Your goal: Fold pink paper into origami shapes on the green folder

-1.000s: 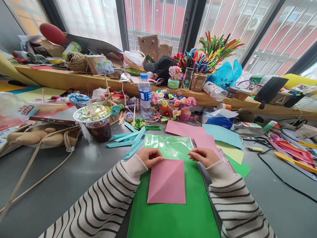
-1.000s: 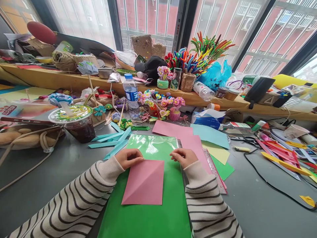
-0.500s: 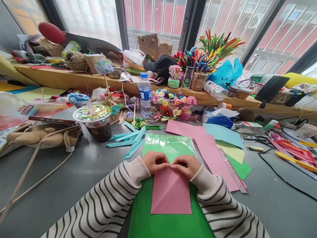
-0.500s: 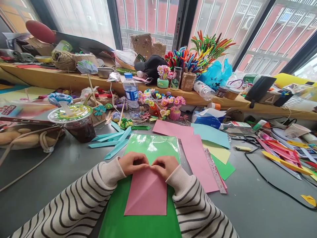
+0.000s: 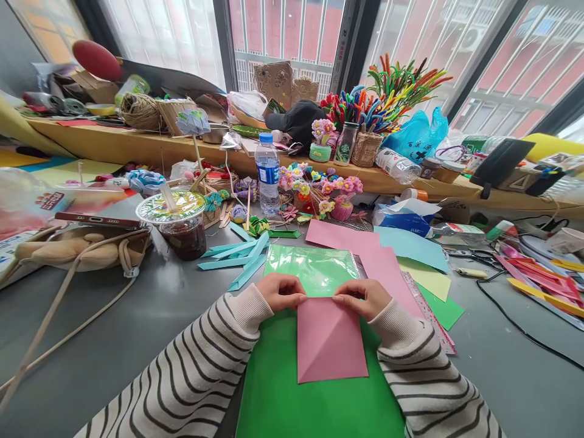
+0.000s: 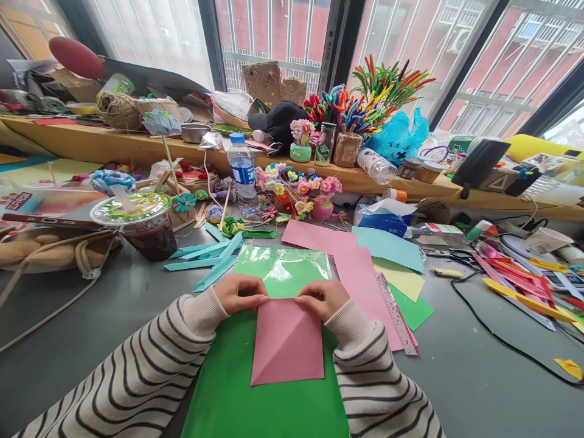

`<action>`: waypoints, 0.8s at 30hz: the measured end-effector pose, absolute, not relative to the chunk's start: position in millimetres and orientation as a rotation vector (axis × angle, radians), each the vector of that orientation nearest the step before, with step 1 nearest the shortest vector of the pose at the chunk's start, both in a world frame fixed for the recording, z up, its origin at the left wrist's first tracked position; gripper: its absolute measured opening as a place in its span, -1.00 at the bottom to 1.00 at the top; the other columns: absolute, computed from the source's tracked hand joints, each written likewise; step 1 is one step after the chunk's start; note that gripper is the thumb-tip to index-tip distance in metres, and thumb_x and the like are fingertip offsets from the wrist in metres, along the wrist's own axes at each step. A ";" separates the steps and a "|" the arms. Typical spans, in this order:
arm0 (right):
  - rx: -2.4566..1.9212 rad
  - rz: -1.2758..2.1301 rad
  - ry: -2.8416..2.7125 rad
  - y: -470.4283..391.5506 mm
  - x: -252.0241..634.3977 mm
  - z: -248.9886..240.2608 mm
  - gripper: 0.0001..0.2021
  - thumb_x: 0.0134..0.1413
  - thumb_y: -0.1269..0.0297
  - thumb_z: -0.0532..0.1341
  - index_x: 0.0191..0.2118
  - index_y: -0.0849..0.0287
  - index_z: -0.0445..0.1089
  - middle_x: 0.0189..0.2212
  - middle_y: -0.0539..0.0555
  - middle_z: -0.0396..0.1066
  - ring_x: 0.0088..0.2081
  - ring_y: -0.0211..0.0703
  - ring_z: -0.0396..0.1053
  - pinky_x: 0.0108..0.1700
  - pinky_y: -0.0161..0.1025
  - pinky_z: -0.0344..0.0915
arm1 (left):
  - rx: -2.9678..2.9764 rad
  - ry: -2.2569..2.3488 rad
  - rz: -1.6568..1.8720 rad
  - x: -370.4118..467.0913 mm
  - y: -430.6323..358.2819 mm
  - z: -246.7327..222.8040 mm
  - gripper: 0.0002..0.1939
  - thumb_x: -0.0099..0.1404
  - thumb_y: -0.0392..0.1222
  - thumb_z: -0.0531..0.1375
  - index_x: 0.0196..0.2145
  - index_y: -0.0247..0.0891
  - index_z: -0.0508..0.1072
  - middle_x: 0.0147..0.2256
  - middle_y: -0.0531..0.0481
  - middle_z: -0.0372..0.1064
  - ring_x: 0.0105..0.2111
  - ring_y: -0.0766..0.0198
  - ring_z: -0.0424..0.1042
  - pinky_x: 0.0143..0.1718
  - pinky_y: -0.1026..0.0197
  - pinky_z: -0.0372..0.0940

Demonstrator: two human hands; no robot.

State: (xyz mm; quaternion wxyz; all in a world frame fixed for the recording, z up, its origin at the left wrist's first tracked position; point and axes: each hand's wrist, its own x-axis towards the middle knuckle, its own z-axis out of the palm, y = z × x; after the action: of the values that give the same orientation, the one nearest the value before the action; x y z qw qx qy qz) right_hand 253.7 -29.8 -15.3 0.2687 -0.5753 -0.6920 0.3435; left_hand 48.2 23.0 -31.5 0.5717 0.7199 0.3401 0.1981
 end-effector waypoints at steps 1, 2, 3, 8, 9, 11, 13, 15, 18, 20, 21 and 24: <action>-1.554 0.933 -1.857 -29.6 255.2 -15.3 -0.81 -0.16 0.22 0.14 -0.51 0.22 0.42 -0.59 0.04 0.38 -0.52 -0.26 0.26 -0.50 -0.36 0.16 | 1.676 0.797 0.469 47.7 23.1 -31.1 -0.83 -0.03 -0.14 0.13 -0.56 -0.32 0.34 -0.67 0.13 0.24 -0.63 0.43 0.23 -0.54 0.34 0.15; -1.555 0.941 -1.851 -29.4 256.2 -15.3 -0.81 -0.17 0.22 0.14 -0.51 0.23 0.42 -0.58 0.04 0.38 -0.52 -0.26 0.26 -0.50 -0.36 0.16 | 1.668 0.796 0.472 47.2 23.1 -30.7 -0.84 -0.03 -0.15 0.13 -0.56 -0.32 0.34 -0.67 0.13 0.25 -0.63 0.43 0.24 -0.53 0.32 0.17; -1.553 0.949 -1.848 -29.3 256.8 -15.3 -0.81 -0.17 0.22 0.14 -0.51 0.23 0.42 -0.58 0.04 0.38 -0.52 -0.26 0.26 -0.50 -0.36 0.16 | 1.663 0.796 0.476 46.8 23.0 -30.4 -0.85 -0.03 -0.15 0.13 -0.56 -0.32 0.34 -0.67 0.13 0.25 -0.63 0.43 0.25 -0.53 0.31 0.18; -1.540 0.960 -1.849 -29.7 256.3 -16.3 -0.80 -0.17 0.20 0.14 -0.51 0.23 0.42 -0.58 0.04 0.38 -0.53 -0.26 0.26 -0.50 -0.36 0.16 | 1.637 0.793 0.478 45.4 22.3 -30.1 -0.85 -0.03 -0.16 0.14 -0.56 -0.32 0.34 -0.66 0.12 0.27 -0.61 0.41 0.28 -0.53 0.32 0.20; -1.538 0.962 -1.852 -29.8 256.4 -16.6 -0.79 -0.17 0.20 0.14 -0.51 0.23 0.42 -0.58 0.04 0.38 -0.53 -0.26 0.26 -0.50 -0.36 0.16 | 1.632 0.793 0.478 45.2 22.2 -30.0 -0.85 -0.03 -0.16 0.15 -0.56 -0.33 0.34 -0.66 0.12 0.27 -0.61 0.41 0.28 -0.53 0.32 0.20; -1.536 0.966 -1.856 -29.7 257.4 -17.0 -0.80 -0.16 0.20 0.14 -0.50 0.23 0.42 -0.58 0.04 0.38 -0.52 -0.26 0.26 -0.49 -0.36 0.17 | 1.617 0.790 0.477 44.5 22.2 -29.5 -0.84 -0.03 -0.15 0.14 -0.56 -0.33 0.34 -0.64 0.10 0.28 -0.61 0.41 0.28 -0.53 0.32 0.21; -1.537 0.970 -1.858 -29.4 258.9 -17.5 -0.80 -0.16 0.21 0.14 -0.50 0.23 0.41 -0.57 0.04 0.38 -0.50 -0.25 0.27 -0.48 -0.35 0.18 | 1.609 0.786 0.480 43.8 22.2 -28.6 -0.83 -0.02 -0.15 0.14 -0.56 -0.34 0.33 -0.62 0.09 0.30 -0.60 0.42 0.29 -0.52 0.32 0.22; -1.546 0.966 -1.856 -29.0 260.0 -18.0 -0.81 -0.16 0.22 0.13 -0.50 0.22 0.41 -0.57 0.04 0.39 -0.50 -0.25 0.27 -0.48 -0.35 0.18 | 1.616 0.793 0.498 43.5 22.0 -27.8 -0.82 -0.01 -0.14 0.13 -0.55 -0.35 0.31 -0.61 0.08 0.30 -0.60 0.43 0.28 -0.52 0.32 0.22; -1.559 0.953 -1.849 -28.6 258.7 -18.6 -0.81 -0.15 0.23 0.13 -0.50 0.23 0.41 -0.55 0.05 0.39 -0.49 -0.23 0.29 -0.46 -0.34 0.20 | 1.645 0.821 0.536 45.0 20.6 -28.1 -0.79 0.03 -0.11 0.09 -0.52 -0.35 0.30 -0.59 0.08 0.28 -0.59 0.43 0.27 -0.51 0.33 0.21; -1.550 0.944 -1.851 -28.7 255.3 -18.6 -0.81 -0.14 0.23 0.13 -0.49 0.22 0.41 -0.53 0.05 0.40 -0.47 -0.23 0.30 -0.43 -0.33 0.21 | 1.708 0.829 0.541 47.5 19.3 -29.7 -0.77 0.04 -0.08 0.07 -0.47 -0.34 0.33 -0.57 0.07 0.28 -0.57 0.42 0.27 -0.52 0.34 0.20; -1.536 0.937 -1.857 -28.8 252.9 -18.6 -0.82 -0.14 0.23 0.12 -0.48 0.21 0.41 -0.53 0.05 0.40 -0.46 -0.23 0.30 -0.42 -0.33 0.22 | 1.768 0.828 0.539 49.1 18.6 -30.8 -0.76 0.05 -0.08 0.07 -0.45 -0.33 0.34 -0.56 0.07 0.29 -0.56 0.42 0.27 -0.53 0.36 0.18; -1.470 0.895 -1.894 -29.8 243.7 -18.5 -0.82 -0.12 0.25 0.11 -0.47 0.20 0.41 -0.52 0.04 0.40 -0.46 -0.25 0.30 -0.41 -0.34 0.22 | 1.990 0.828 0.535 53.5 17.0 -33.9 -0.76 0.06 -0.07 0.06 -0.49 -0.31 0.38 -0.57 0.06 0.30 -0.56 0.42 0.22 -0.55 0.38 0.12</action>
State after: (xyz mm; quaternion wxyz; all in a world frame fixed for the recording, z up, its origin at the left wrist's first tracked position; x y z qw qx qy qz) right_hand 243.7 -29.8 -18.5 0.2873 -0.5503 -0.7088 0.3350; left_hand 53.5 17.0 -33.9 0.4441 0.8028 0.3340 0.2159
